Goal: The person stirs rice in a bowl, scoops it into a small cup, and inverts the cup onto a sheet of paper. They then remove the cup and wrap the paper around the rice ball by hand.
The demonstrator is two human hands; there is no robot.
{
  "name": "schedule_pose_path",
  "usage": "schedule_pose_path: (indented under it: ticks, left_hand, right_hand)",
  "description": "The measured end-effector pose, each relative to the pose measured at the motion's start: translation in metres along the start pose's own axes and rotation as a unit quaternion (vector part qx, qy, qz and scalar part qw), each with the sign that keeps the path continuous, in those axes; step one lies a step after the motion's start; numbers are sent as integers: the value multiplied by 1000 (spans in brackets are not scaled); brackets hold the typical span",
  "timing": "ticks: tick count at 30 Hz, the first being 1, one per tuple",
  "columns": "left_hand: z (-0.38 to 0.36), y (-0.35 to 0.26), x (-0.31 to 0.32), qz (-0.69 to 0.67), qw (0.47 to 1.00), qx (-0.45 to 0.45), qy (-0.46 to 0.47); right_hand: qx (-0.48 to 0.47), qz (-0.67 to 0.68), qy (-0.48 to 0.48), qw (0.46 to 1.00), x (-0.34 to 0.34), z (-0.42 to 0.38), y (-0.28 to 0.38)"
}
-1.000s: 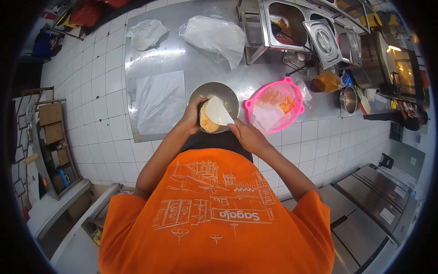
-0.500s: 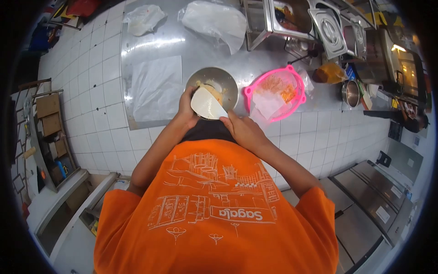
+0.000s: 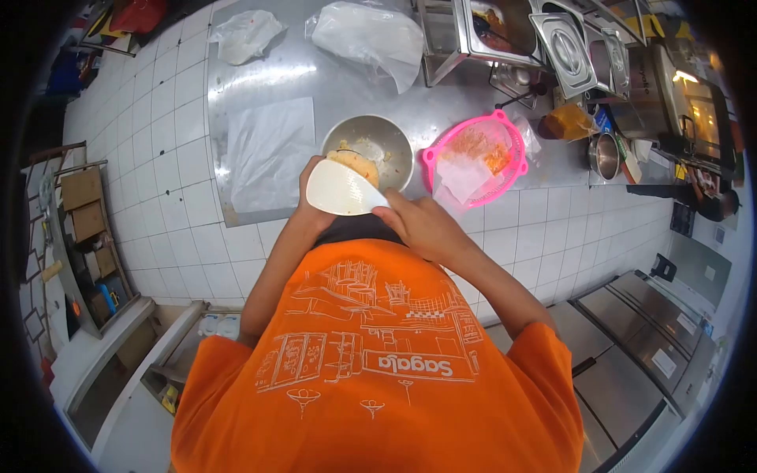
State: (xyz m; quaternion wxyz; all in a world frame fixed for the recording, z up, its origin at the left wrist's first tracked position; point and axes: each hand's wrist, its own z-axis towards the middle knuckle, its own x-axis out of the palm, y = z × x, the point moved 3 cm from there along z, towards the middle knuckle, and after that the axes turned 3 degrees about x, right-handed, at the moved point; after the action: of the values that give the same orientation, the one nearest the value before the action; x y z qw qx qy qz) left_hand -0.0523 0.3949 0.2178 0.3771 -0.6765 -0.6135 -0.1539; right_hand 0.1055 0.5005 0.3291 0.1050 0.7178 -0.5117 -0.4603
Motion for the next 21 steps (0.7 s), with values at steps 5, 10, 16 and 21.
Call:
schedule_pose_path:
  ticks: [5, 10, 16, 21]
  left_hand:
    - [-8, -15, 9, 48, 998, -25, 21]
    - [-6, -10, 14, 83, 996, -17, -6]
    - [7, -4, 9, -17, 1000, 2, 2]
    - [8, -14, 7, -61, 981, 176, 59]
  right_hand:
    - [-15, -27, -101, 994, -28, 7, -7]
    - [60, -37, -18, 997, -4, 19, -14]
    - [3, 203, -78, 976, -15, 23, -47]
    - [230, 610, 109, 750, 31, 4, -52]
